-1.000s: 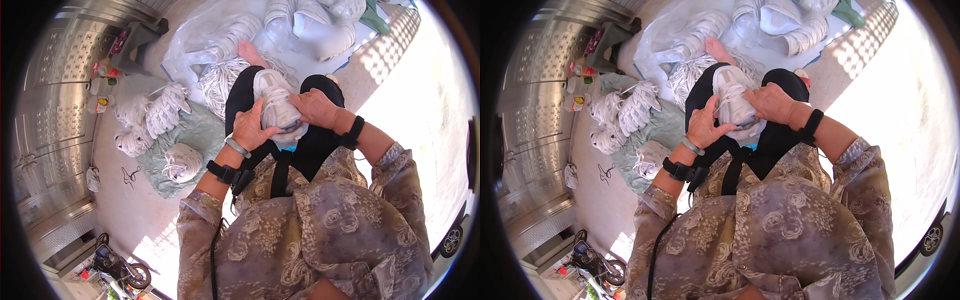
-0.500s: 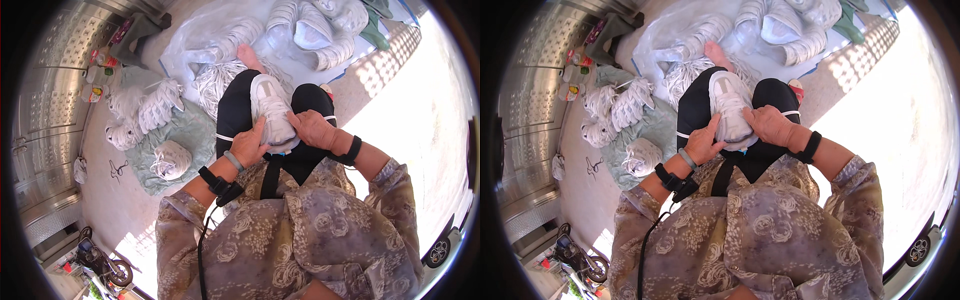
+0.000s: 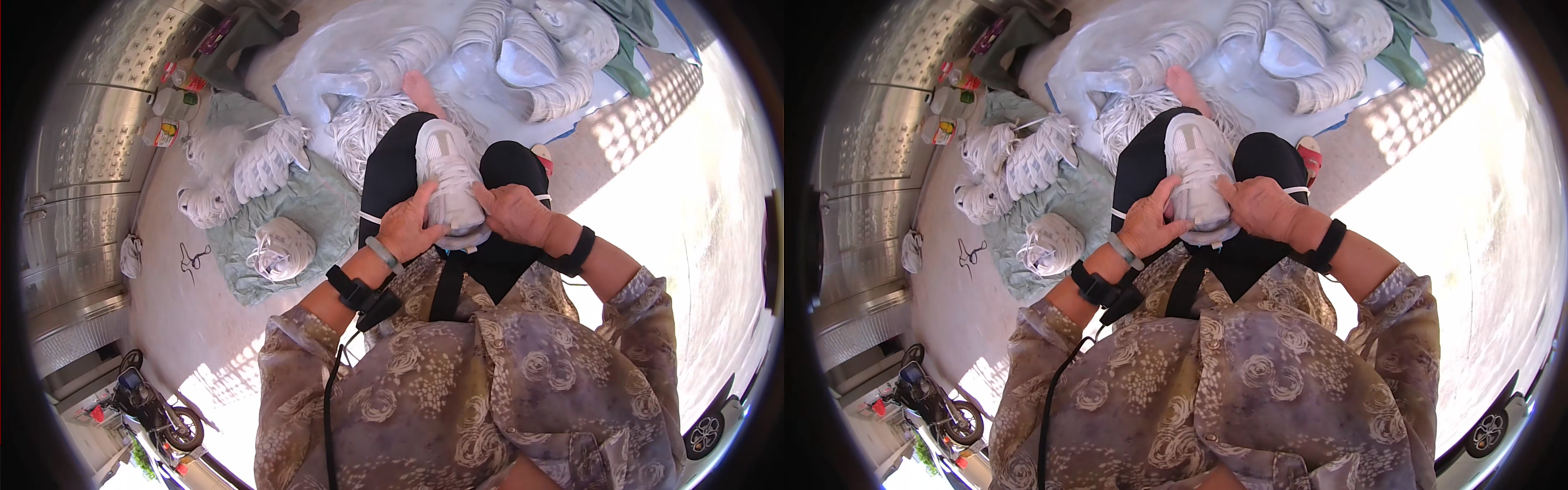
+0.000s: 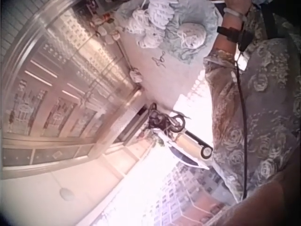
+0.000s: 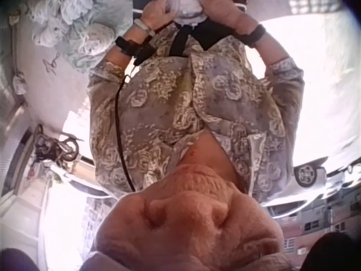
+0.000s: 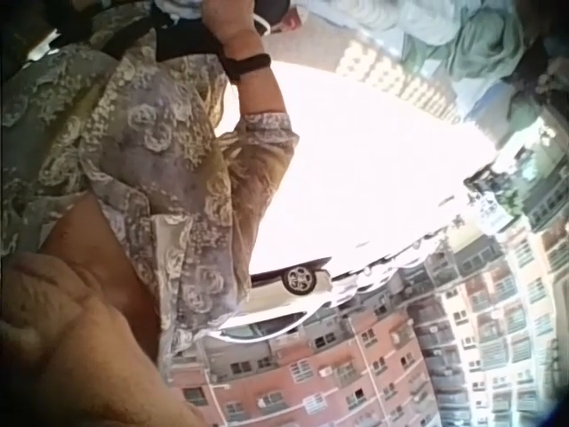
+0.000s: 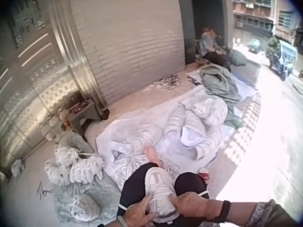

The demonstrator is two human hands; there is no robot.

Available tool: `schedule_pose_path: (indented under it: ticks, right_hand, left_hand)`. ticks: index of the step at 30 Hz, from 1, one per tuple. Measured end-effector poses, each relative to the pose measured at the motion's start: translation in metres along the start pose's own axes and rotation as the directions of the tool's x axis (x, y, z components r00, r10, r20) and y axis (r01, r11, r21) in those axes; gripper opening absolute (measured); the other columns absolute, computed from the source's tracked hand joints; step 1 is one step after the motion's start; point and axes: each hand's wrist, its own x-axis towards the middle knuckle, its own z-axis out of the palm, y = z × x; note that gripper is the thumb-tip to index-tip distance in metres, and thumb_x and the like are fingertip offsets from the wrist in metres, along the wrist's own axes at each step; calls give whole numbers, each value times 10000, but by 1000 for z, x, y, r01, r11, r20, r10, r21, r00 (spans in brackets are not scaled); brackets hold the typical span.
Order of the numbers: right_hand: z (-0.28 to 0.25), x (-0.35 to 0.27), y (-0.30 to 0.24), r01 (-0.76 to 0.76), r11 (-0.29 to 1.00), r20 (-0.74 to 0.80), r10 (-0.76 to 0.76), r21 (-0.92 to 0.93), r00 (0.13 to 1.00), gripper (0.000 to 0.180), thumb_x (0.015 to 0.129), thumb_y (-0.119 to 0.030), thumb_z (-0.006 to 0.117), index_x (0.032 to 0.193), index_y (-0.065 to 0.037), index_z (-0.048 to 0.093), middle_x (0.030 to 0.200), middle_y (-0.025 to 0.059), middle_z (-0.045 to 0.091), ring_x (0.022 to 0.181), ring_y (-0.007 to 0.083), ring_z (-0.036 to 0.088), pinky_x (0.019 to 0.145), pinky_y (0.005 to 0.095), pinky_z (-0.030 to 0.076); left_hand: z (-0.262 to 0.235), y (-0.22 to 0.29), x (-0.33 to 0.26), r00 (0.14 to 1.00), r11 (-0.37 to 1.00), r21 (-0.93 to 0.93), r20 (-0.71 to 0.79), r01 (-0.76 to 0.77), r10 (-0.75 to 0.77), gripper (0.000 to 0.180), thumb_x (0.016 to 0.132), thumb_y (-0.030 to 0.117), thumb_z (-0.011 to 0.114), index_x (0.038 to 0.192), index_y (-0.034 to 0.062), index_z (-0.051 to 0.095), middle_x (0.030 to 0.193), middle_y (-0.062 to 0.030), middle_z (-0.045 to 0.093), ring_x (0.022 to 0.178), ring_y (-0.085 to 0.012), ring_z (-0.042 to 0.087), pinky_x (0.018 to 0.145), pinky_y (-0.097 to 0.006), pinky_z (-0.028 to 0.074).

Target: The recorder is lacing white sneakers as part of a manufacturing or assembly process.

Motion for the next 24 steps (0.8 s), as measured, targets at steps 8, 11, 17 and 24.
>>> schedule_pose_path:
  ticks: [8,11,17,24]
  right_hand:
    - [-9,-7,10,-114,858,-93,184,501,978,410,716,-100,555,1110,-41,458,708,139,589,714,347,587,651,425,464]
    - [-12,-15,14,-67,901,-186,160,429,969,313,726,-87,541,1036,-57,512,695,126,586,677,328,587,612,413,464]
    - [-13,-35,19,-125,951,-145,171,283,975,251,727,5,520,976,-25,540,677,139,570,613,310,578,531,376,454]
    - [-12,-43,33,-151,943,-192,214,296,958,167,756,-2,512,916,-25,554,684,146,566,617,334,567,538,384,456]
  left_hand:
    - [3,3,0,998,996,-73,-14,52,-53,624,650,201,689,1180,108,372,775,-111,552,688,-261,584,663,-357,468]
    - [2,1,0,998,997,-36,-2,62,-62,641,654,204,685,1201,111,364,805,-118,558,709,-265,585,679,-355,469]
    - [6,0,-1,999,999,-8,-9,33,-33,680,664,218,679,1246,105,347,886,-145,565,760,-265,583,712,-350,468]
    - [-7,0,-12,999,997,62,-7,43,-43,540,707,224,647,1182,100,422,753,-114,586,710,-301,590,675,-375,468]
